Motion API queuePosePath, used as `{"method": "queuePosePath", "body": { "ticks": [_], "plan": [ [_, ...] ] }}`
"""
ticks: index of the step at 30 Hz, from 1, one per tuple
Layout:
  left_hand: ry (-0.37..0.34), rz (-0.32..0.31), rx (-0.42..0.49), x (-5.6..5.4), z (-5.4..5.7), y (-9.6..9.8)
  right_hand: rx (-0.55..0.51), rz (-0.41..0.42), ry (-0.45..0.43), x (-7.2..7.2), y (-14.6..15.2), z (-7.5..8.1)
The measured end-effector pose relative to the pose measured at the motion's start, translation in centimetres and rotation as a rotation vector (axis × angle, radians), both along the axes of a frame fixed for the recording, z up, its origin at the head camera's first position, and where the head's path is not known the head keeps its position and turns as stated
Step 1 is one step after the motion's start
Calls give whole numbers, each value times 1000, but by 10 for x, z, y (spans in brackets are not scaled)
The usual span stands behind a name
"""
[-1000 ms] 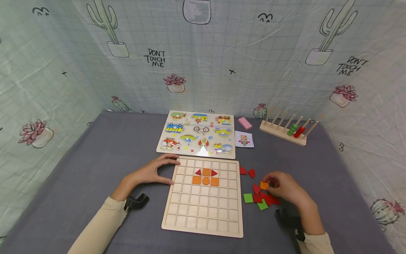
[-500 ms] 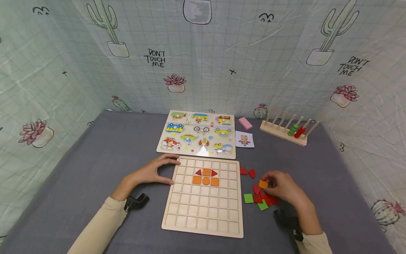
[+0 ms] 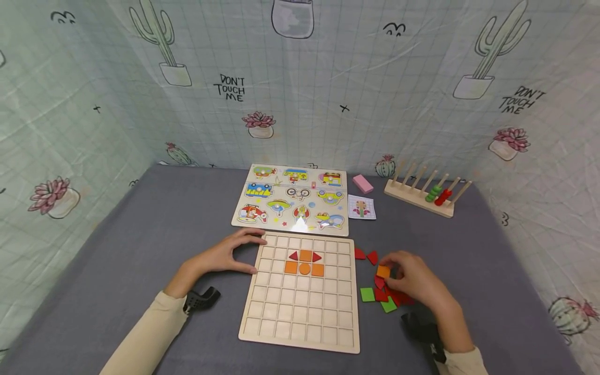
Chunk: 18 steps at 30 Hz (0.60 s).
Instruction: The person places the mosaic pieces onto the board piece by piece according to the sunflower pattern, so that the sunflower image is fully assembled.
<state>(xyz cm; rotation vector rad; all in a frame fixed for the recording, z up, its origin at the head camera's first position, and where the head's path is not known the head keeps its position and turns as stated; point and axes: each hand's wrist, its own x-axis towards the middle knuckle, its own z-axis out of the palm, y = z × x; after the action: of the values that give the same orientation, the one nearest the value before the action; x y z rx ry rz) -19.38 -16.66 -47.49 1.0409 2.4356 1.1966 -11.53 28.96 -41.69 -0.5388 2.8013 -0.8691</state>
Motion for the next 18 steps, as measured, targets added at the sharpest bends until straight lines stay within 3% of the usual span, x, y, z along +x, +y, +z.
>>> {"method": "queuePosePath", "body": {
  "ticks": [18],
  "plan": [
    [-5,3,0,1,0,0,-88,182,1,4,-49,-2]
  ]
}}
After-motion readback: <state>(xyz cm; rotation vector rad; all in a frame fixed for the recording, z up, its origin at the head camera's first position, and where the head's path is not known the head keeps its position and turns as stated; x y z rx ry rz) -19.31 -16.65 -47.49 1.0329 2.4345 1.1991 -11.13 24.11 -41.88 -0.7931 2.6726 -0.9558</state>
